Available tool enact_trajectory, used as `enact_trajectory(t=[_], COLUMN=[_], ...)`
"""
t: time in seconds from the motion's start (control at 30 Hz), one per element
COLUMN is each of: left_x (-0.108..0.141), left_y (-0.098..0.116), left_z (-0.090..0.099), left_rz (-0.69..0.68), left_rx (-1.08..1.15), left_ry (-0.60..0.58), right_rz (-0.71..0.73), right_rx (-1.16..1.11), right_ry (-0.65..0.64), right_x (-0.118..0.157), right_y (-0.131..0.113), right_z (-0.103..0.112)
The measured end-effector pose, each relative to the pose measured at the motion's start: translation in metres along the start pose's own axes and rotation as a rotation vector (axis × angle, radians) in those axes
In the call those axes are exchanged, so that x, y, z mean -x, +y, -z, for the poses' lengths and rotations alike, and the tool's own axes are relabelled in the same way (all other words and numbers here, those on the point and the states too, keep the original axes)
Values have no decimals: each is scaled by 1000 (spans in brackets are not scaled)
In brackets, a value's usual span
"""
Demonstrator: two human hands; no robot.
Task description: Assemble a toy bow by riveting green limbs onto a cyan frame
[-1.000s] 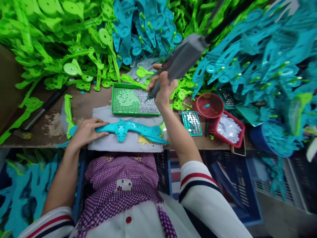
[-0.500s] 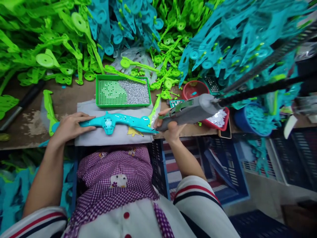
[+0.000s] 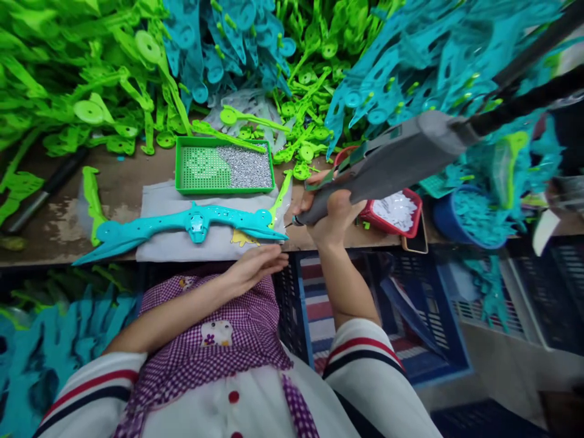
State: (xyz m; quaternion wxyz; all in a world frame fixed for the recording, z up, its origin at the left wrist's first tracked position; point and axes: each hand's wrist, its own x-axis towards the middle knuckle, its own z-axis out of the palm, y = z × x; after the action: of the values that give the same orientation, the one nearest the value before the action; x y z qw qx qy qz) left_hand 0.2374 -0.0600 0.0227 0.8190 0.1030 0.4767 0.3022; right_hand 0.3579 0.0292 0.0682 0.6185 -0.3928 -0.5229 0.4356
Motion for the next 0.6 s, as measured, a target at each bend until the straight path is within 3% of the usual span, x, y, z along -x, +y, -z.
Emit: enact_trajectory(t=[0.1,0.2,0.33,0.6], left_x=[-33,-46,-55,-63], left_y=[-7,-9,-15,-20], left_z=[-33,-48,-57,-60], left_rz=[-4,-10,-109,-212], left_rx=[228,366,483,430], left_ry=[85,166,244,307], right_rz=[-6,-19,-2,-15], right_rx=[-11,14,-23,-2], right_ry=[-39,-42,-54,-60], right_x=[4,10,10,6], right_y=[1,4,4,14], right_z=[2,6,5,-3])
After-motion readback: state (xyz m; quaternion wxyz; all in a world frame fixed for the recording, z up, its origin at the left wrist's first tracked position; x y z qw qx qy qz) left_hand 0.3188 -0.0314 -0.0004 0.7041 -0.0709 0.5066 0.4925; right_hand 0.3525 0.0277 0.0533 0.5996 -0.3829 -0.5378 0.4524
